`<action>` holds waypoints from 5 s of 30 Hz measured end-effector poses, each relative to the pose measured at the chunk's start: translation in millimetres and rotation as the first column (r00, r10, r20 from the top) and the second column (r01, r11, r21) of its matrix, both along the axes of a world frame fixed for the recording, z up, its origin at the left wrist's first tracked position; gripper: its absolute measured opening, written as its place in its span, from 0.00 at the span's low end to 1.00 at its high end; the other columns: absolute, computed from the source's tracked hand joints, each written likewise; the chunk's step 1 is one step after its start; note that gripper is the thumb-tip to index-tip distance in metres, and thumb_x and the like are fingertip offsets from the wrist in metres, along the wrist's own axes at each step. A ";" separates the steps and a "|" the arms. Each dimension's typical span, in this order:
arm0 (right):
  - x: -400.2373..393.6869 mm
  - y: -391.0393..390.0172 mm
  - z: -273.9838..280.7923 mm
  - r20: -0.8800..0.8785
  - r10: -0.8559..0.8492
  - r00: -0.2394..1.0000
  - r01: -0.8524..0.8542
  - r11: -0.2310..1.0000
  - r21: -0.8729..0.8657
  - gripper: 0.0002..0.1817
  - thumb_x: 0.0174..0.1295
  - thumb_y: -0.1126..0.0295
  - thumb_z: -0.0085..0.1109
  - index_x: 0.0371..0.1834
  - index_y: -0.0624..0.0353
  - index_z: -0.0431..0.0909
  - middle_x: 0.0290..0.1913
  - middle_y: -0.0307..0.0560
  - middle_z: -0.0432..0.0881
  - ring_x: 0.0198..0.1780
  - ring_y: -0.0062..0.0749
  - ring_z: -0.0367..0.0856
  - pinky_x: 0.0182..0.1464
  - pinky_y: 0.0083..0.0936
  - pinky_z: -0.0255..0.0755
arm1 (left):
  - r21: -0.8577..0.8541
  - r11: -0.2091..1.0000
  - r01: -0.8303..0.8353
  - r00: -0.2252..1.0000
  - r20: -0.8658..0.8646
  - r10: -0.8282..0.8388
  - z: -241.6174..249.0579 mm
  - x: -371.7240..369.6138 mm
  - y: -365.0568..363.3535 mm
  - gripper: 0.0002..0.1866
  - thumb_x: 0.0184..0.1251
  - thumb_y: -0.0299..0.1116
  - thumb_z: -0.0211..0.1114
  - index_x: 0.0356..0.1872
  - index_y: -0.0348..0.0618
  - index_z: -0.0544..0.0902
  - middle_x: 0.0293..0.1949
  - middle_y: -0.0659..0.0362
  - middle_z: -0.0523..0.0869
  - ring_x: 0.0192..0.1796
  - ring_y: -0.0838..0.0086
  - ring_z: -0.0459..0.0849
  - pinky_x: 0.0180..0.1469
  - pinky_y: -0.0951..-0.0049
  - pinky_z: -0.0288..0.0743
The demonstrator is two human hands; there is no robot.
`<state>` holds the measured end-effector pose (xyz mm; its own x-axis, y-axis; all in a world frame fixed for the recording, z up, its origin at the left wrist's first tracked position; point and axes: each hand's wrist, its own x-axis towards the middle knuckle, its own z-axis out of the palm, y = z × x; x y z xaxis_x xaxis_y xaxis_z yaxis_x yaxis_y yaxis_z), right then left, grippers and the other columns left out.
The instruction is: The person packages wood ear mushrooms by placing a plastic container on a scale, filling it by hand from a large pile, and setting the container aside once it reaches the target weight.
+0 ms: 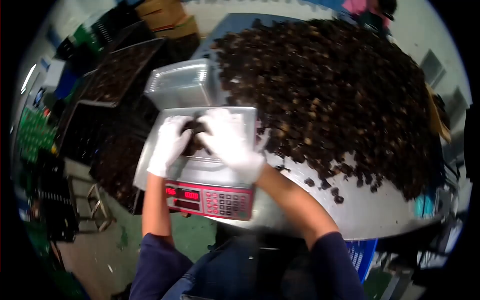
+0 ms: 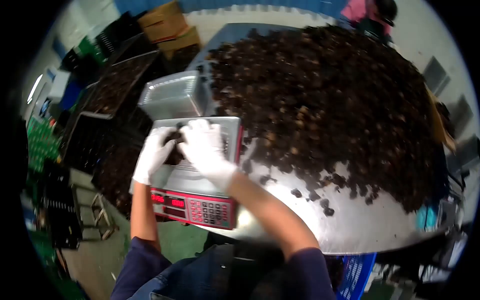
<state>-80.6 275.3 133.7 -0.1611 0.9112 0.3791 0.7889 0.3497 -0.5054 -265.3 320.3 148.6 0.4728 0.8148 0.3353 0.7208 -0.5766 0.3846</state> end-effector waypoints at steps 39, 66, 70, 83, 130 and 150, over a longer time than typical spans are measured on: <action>246.4 -255.1 -83.3 -0.010 -0.766 0.643 0.760 0.639 -0.120 0.21 0.58 0.70 0.67 0.56 0.57 0.80 0.54 0.56 0.79 0.51 0.49 0.81 0.54 0.37 0.76 | -0.250 0.889 0.383 0.909 -0.072 -0.411 -103.7 267.7 -173.0 0.12 0.64 0.29 0.59 0.48 0.45 0.81 0.43 0.50 0.81 0.44 0.57 0.84 0.44 0.62 0.81; 265.2 -250.4 -65.8 0.264 -0.665 0.699 0.649 0.745 0.156 0.08 0.55 0.66 0.65 0.36 0.54 0.86 0.35 0.43 0.82 0.45 0.40 0.77 0.49 0.38 0.66 | -0.248 0.856 0.453 0.867 -0.103 -0.488 -121.3 278.1 -175.4 0.17 0.68 0.28 0.56 0.56 0.49 0.83 0.38 0.51 0.85 0.42 0.59 0.87 0.44 0.60 0.81; 250.3 -360.4 -3.9 0.343 -0.385 0.857 0.513 0.701 -0.494 0.13 0.54 0.63 0.71 0.42 0.54 0.86 0.39 0.50 0.87 0.40 0.44 0.86 0.42 0.37 0.78 | -0.351 0.834 0.427 0.888 -0.015 -0.460 -118.4 279.1 -175.8 0.12 0.67 0.26 0.55 0.48 0.42 0.81 0.44 0.49 0.83 0.43 0.55 0.86 0.45 0.59 0.81; 207.2 -270.8 -91.0 0.073 -0.713 0.697 0.714 0.682 -0.160 0.14 0.56 0.73 0.69 0.47 0.55 0.85 0.41 0.50 0.82 0.40 0.47 0.83 0.42 0.35 0.77 | -0.204 0.898 0.390 0.883 0.360 -0.302 -11.1 168.7 -148.7 0.06 0.61 0.25 0.64 0.38 0.42 0.78 0.40 0.51 0.81 0.45 0.54 0.82 0.45 0.59 0.77; 77.8 -40.8 -23.6 -0.463 -0.268 0.845 0.314 0.949 0.025 0.18 0.74 0.72 0.53 0.65 0.61 0.75 0.61 0.46 0.78 0.60 0.32 0.76 0.66 0.26 0.66 | -0.248 0.947 -0.204 0.814 0.495 0.305 -30.5 -61.9 16.1 0.26 0.69 0.37 0.61 0.63 0.31 0.76 0.61 0.39 0.80 0.65 0.53 0.79 0.68 0.62 0.70; 20.6 -11.0 24.9 -0.145 0.033 0.989 -0.009 0.986 0.165 0.19 0.57 0.71 0.60 0.53 0.53 0.82 0.44 0.48 0.84 0.49 0.45 0.81 0.54 0.37 0.75 | -0.119 0.972 -0.204 0.903 0.360 0.234 -19.6 -54.8 -13.5 0.21 0.69 0.32 0.62 0.62 0.36 0.77 0.57 0.48 0.81 0.61 0.61 0.80 0.65 0.66 0.71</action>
